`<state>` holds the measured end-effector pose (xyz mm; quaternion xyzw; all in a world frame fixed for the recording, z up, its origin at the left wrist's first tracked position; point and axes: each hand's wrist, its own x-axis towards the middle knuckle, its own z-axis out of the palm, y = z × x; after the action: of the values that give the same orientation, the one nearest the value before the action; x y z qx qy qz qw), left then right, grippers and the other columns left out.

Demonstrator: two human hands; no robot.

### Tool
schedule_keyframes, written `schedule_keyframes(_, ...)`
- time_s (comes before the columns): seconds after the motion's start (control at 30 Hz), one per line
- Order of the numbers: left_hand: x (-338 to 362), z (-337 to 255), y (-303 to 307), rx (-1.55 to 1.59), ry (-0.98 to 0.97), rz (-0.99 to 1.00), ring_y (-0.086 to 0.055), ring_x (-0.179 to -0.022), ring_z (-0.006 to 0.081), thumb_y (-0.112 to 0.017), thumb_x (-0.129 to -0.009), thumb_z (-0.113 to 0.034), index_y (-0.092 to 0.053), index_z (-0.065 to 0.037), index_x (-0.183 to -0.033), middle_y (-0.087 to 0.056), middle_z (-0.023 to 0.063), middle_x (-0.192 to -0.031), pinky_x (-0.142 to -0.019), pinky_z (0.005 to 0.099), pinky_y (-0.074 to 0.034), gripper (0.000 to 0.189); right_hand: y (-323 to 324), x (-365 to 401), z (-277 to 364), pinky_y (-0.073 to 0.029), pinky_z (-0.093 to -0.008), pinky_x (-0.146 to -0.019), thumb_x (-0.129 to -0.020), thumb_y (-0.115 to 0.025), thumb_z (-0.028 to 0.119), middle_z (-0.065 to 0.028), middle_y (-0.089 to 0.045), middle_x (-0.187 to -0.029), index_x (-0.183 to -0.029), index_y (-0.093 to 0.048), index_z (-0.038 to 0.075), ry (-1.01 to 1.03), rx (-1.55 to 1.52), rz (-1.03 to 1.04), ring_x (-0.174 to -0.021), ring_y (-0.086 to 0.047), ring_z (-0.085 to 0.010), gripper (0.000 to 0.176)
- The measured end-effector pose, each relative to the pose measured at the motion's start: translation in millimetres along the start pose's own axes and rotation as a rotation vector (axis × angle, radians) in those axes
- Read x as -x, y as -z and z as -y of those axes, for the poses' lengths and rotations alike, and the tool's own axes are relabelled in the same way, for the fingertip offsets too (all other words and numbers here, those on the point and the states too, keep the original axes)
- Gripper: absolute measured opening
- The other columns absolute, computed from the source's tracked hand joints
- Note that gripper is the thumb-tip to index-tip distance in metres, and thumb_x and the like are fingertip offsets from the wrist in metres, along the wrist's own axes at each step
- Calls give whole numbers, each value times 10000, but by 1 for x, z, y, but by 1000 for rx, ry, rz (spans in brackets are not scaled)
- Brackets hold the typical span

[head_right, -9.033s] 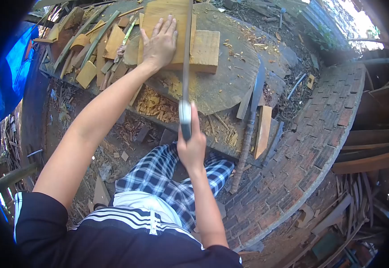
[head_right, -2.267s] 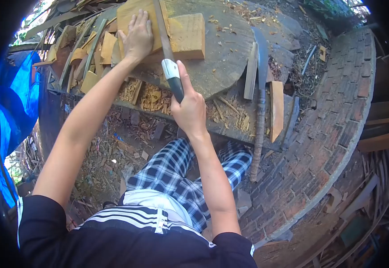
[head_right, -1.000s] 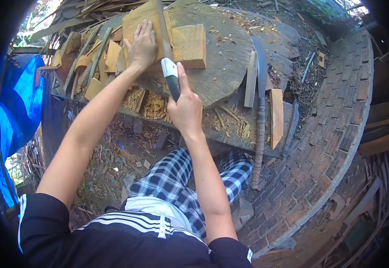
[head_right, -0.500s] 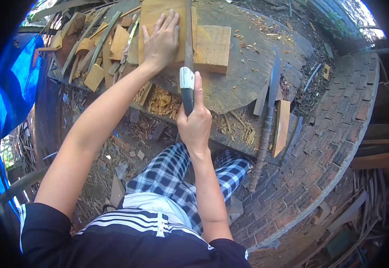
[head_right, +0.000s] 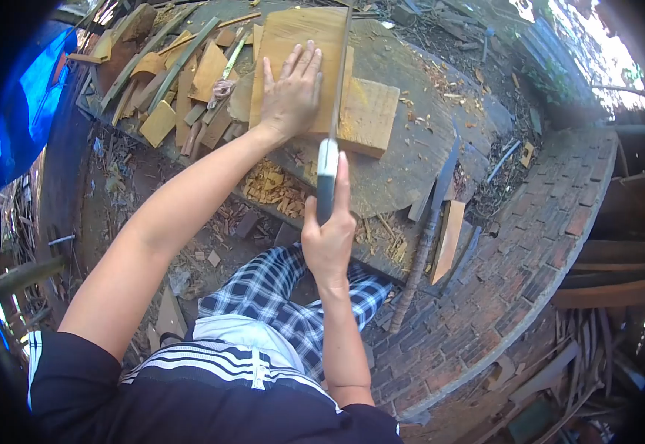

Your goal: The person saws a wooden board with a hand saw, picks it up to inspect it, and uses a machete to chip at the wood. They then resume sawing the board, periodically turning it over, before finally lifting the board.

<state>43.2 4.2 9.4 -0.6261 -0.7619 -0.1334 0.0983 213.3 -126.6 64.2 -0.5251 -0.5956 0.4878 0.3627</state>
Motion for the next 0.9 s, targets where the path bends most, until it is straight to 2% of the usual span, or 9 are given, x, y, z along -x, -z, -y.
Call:
schedule_keyframes(0.07, 1, 3, -1, -4, 10, 1, -271, -1472, 228, -349, -1029, -275, -400, -70, -1474, -340, 67, -1574, -1162, 643, -139, 492, -11, 5, -33, -535, -416, -783, -877, -561, -12, -270, -680, -1084, -1539, -287, 178, 121, 90, -24, -888, -714, -356, 741)
schedule_keyframes(0.13, 1, 2, 1, 49, 6, -1, -267, -1474, 231, -345, -1029, -276, -390, -70, -1479, -336, 73, -1575, -1166, 638, -129, 497, -12, 12, -58, -494, -330, -856, -918, -564, 38, -197, -618, -1284, -1546, -289, 166, 50, 15, -19, -931, -642, -214, 697)
schedule_keyframes(0.17, 1, 1, 2, 56, 12, 10, -265, -1474, 233, -340, -1031, -278, -389, -64, -1479, -332, 78, -1577, -1173, 626, -121, 499, -9, 19, -61, -492, -343, -864, -931, -569, 52, -196, -608, -1300, -1539, -301, 136, -115, -44, 28, -964, -630, -212, 669)
schedule_keyframes(0.4, 1, 1, 0, 61, 8, 4, -266, -1473, 230, -327, -1036, -285, -392, -75, -1481, -333, 68, -1577, -1181, 607, -121, 496, 10, 101, -52, -408, -320, -1004, -908, -558, -6, -236, -498, -1434, -1508, -326, 48, -45, -15, 5, -1288, -531, -300, 645)
schedule_keyframes(0.6, 5, 0, -2, 63, -5, -24, -273, -1471, 211, -328, -1038, -298, -399, -104, -1483, -337, 45, -1577, -1181, 601, -129, 491, -5, -18, -19, -497, -325, -840, -888, -530, -4, -179, -615, -1286, -1542, -293, 143, -164, -21, 69, -968, -645, -236, 711)
schedule_keyframes(0.67, 1, 2, 3, 35, 24, 24, -276, -1469, 206, -335, -1038, -302, -398, -112, -1484, -338, 35, -1577, -1181, 598, -136, 489, -8, -14, -33, -510, -333, -822, -882, -530, -14, -188, -627, -1265, -1546, -292, 187, 5, 9, 23, -945, -655, -244, 733)
schedule_keyframes(0.7, 2, 3, 0, 10, -1, 9, -281, -1466, 211, -344, -1035, -301, -400, -124, -1485, -335, 26, -1580, -1175, 610, -139, 487, 4, -11, -16, -501, -357, -887, -877, -540, -17, -216, -593, -1325, -1547, -285, 176, -234, -68, 148, -1023, -654, -273, 743)
schedule_keyframes(0.8, 7, 2, 8, -10, -27, 53, -284, -1465, 216, -352, -1032, -298, -400, -126, -1486, -329, 23, -1583, -1167, 630, -136, 488, -17, 6, -31, -480, -356, -941, -877, -554, -12, -213, -586, -1341, -1551, -271, 168, 53, -34, -23, -1076, -644, -284, 753)
schedule_keyframes(0.9, 8, 0, 10, 6, 0, 49, -287, -1463, 230, -357, -1028, -287, -403, -114, -1482, -323, 26, -1585, -1157, 651, -131, 488, -23, 2, -33, -454, -361, -992, -882, -561, -7, -207, -591, -1330, -1527, -317, 111, 5, -42, -48, -1125, -625, -293, 700)
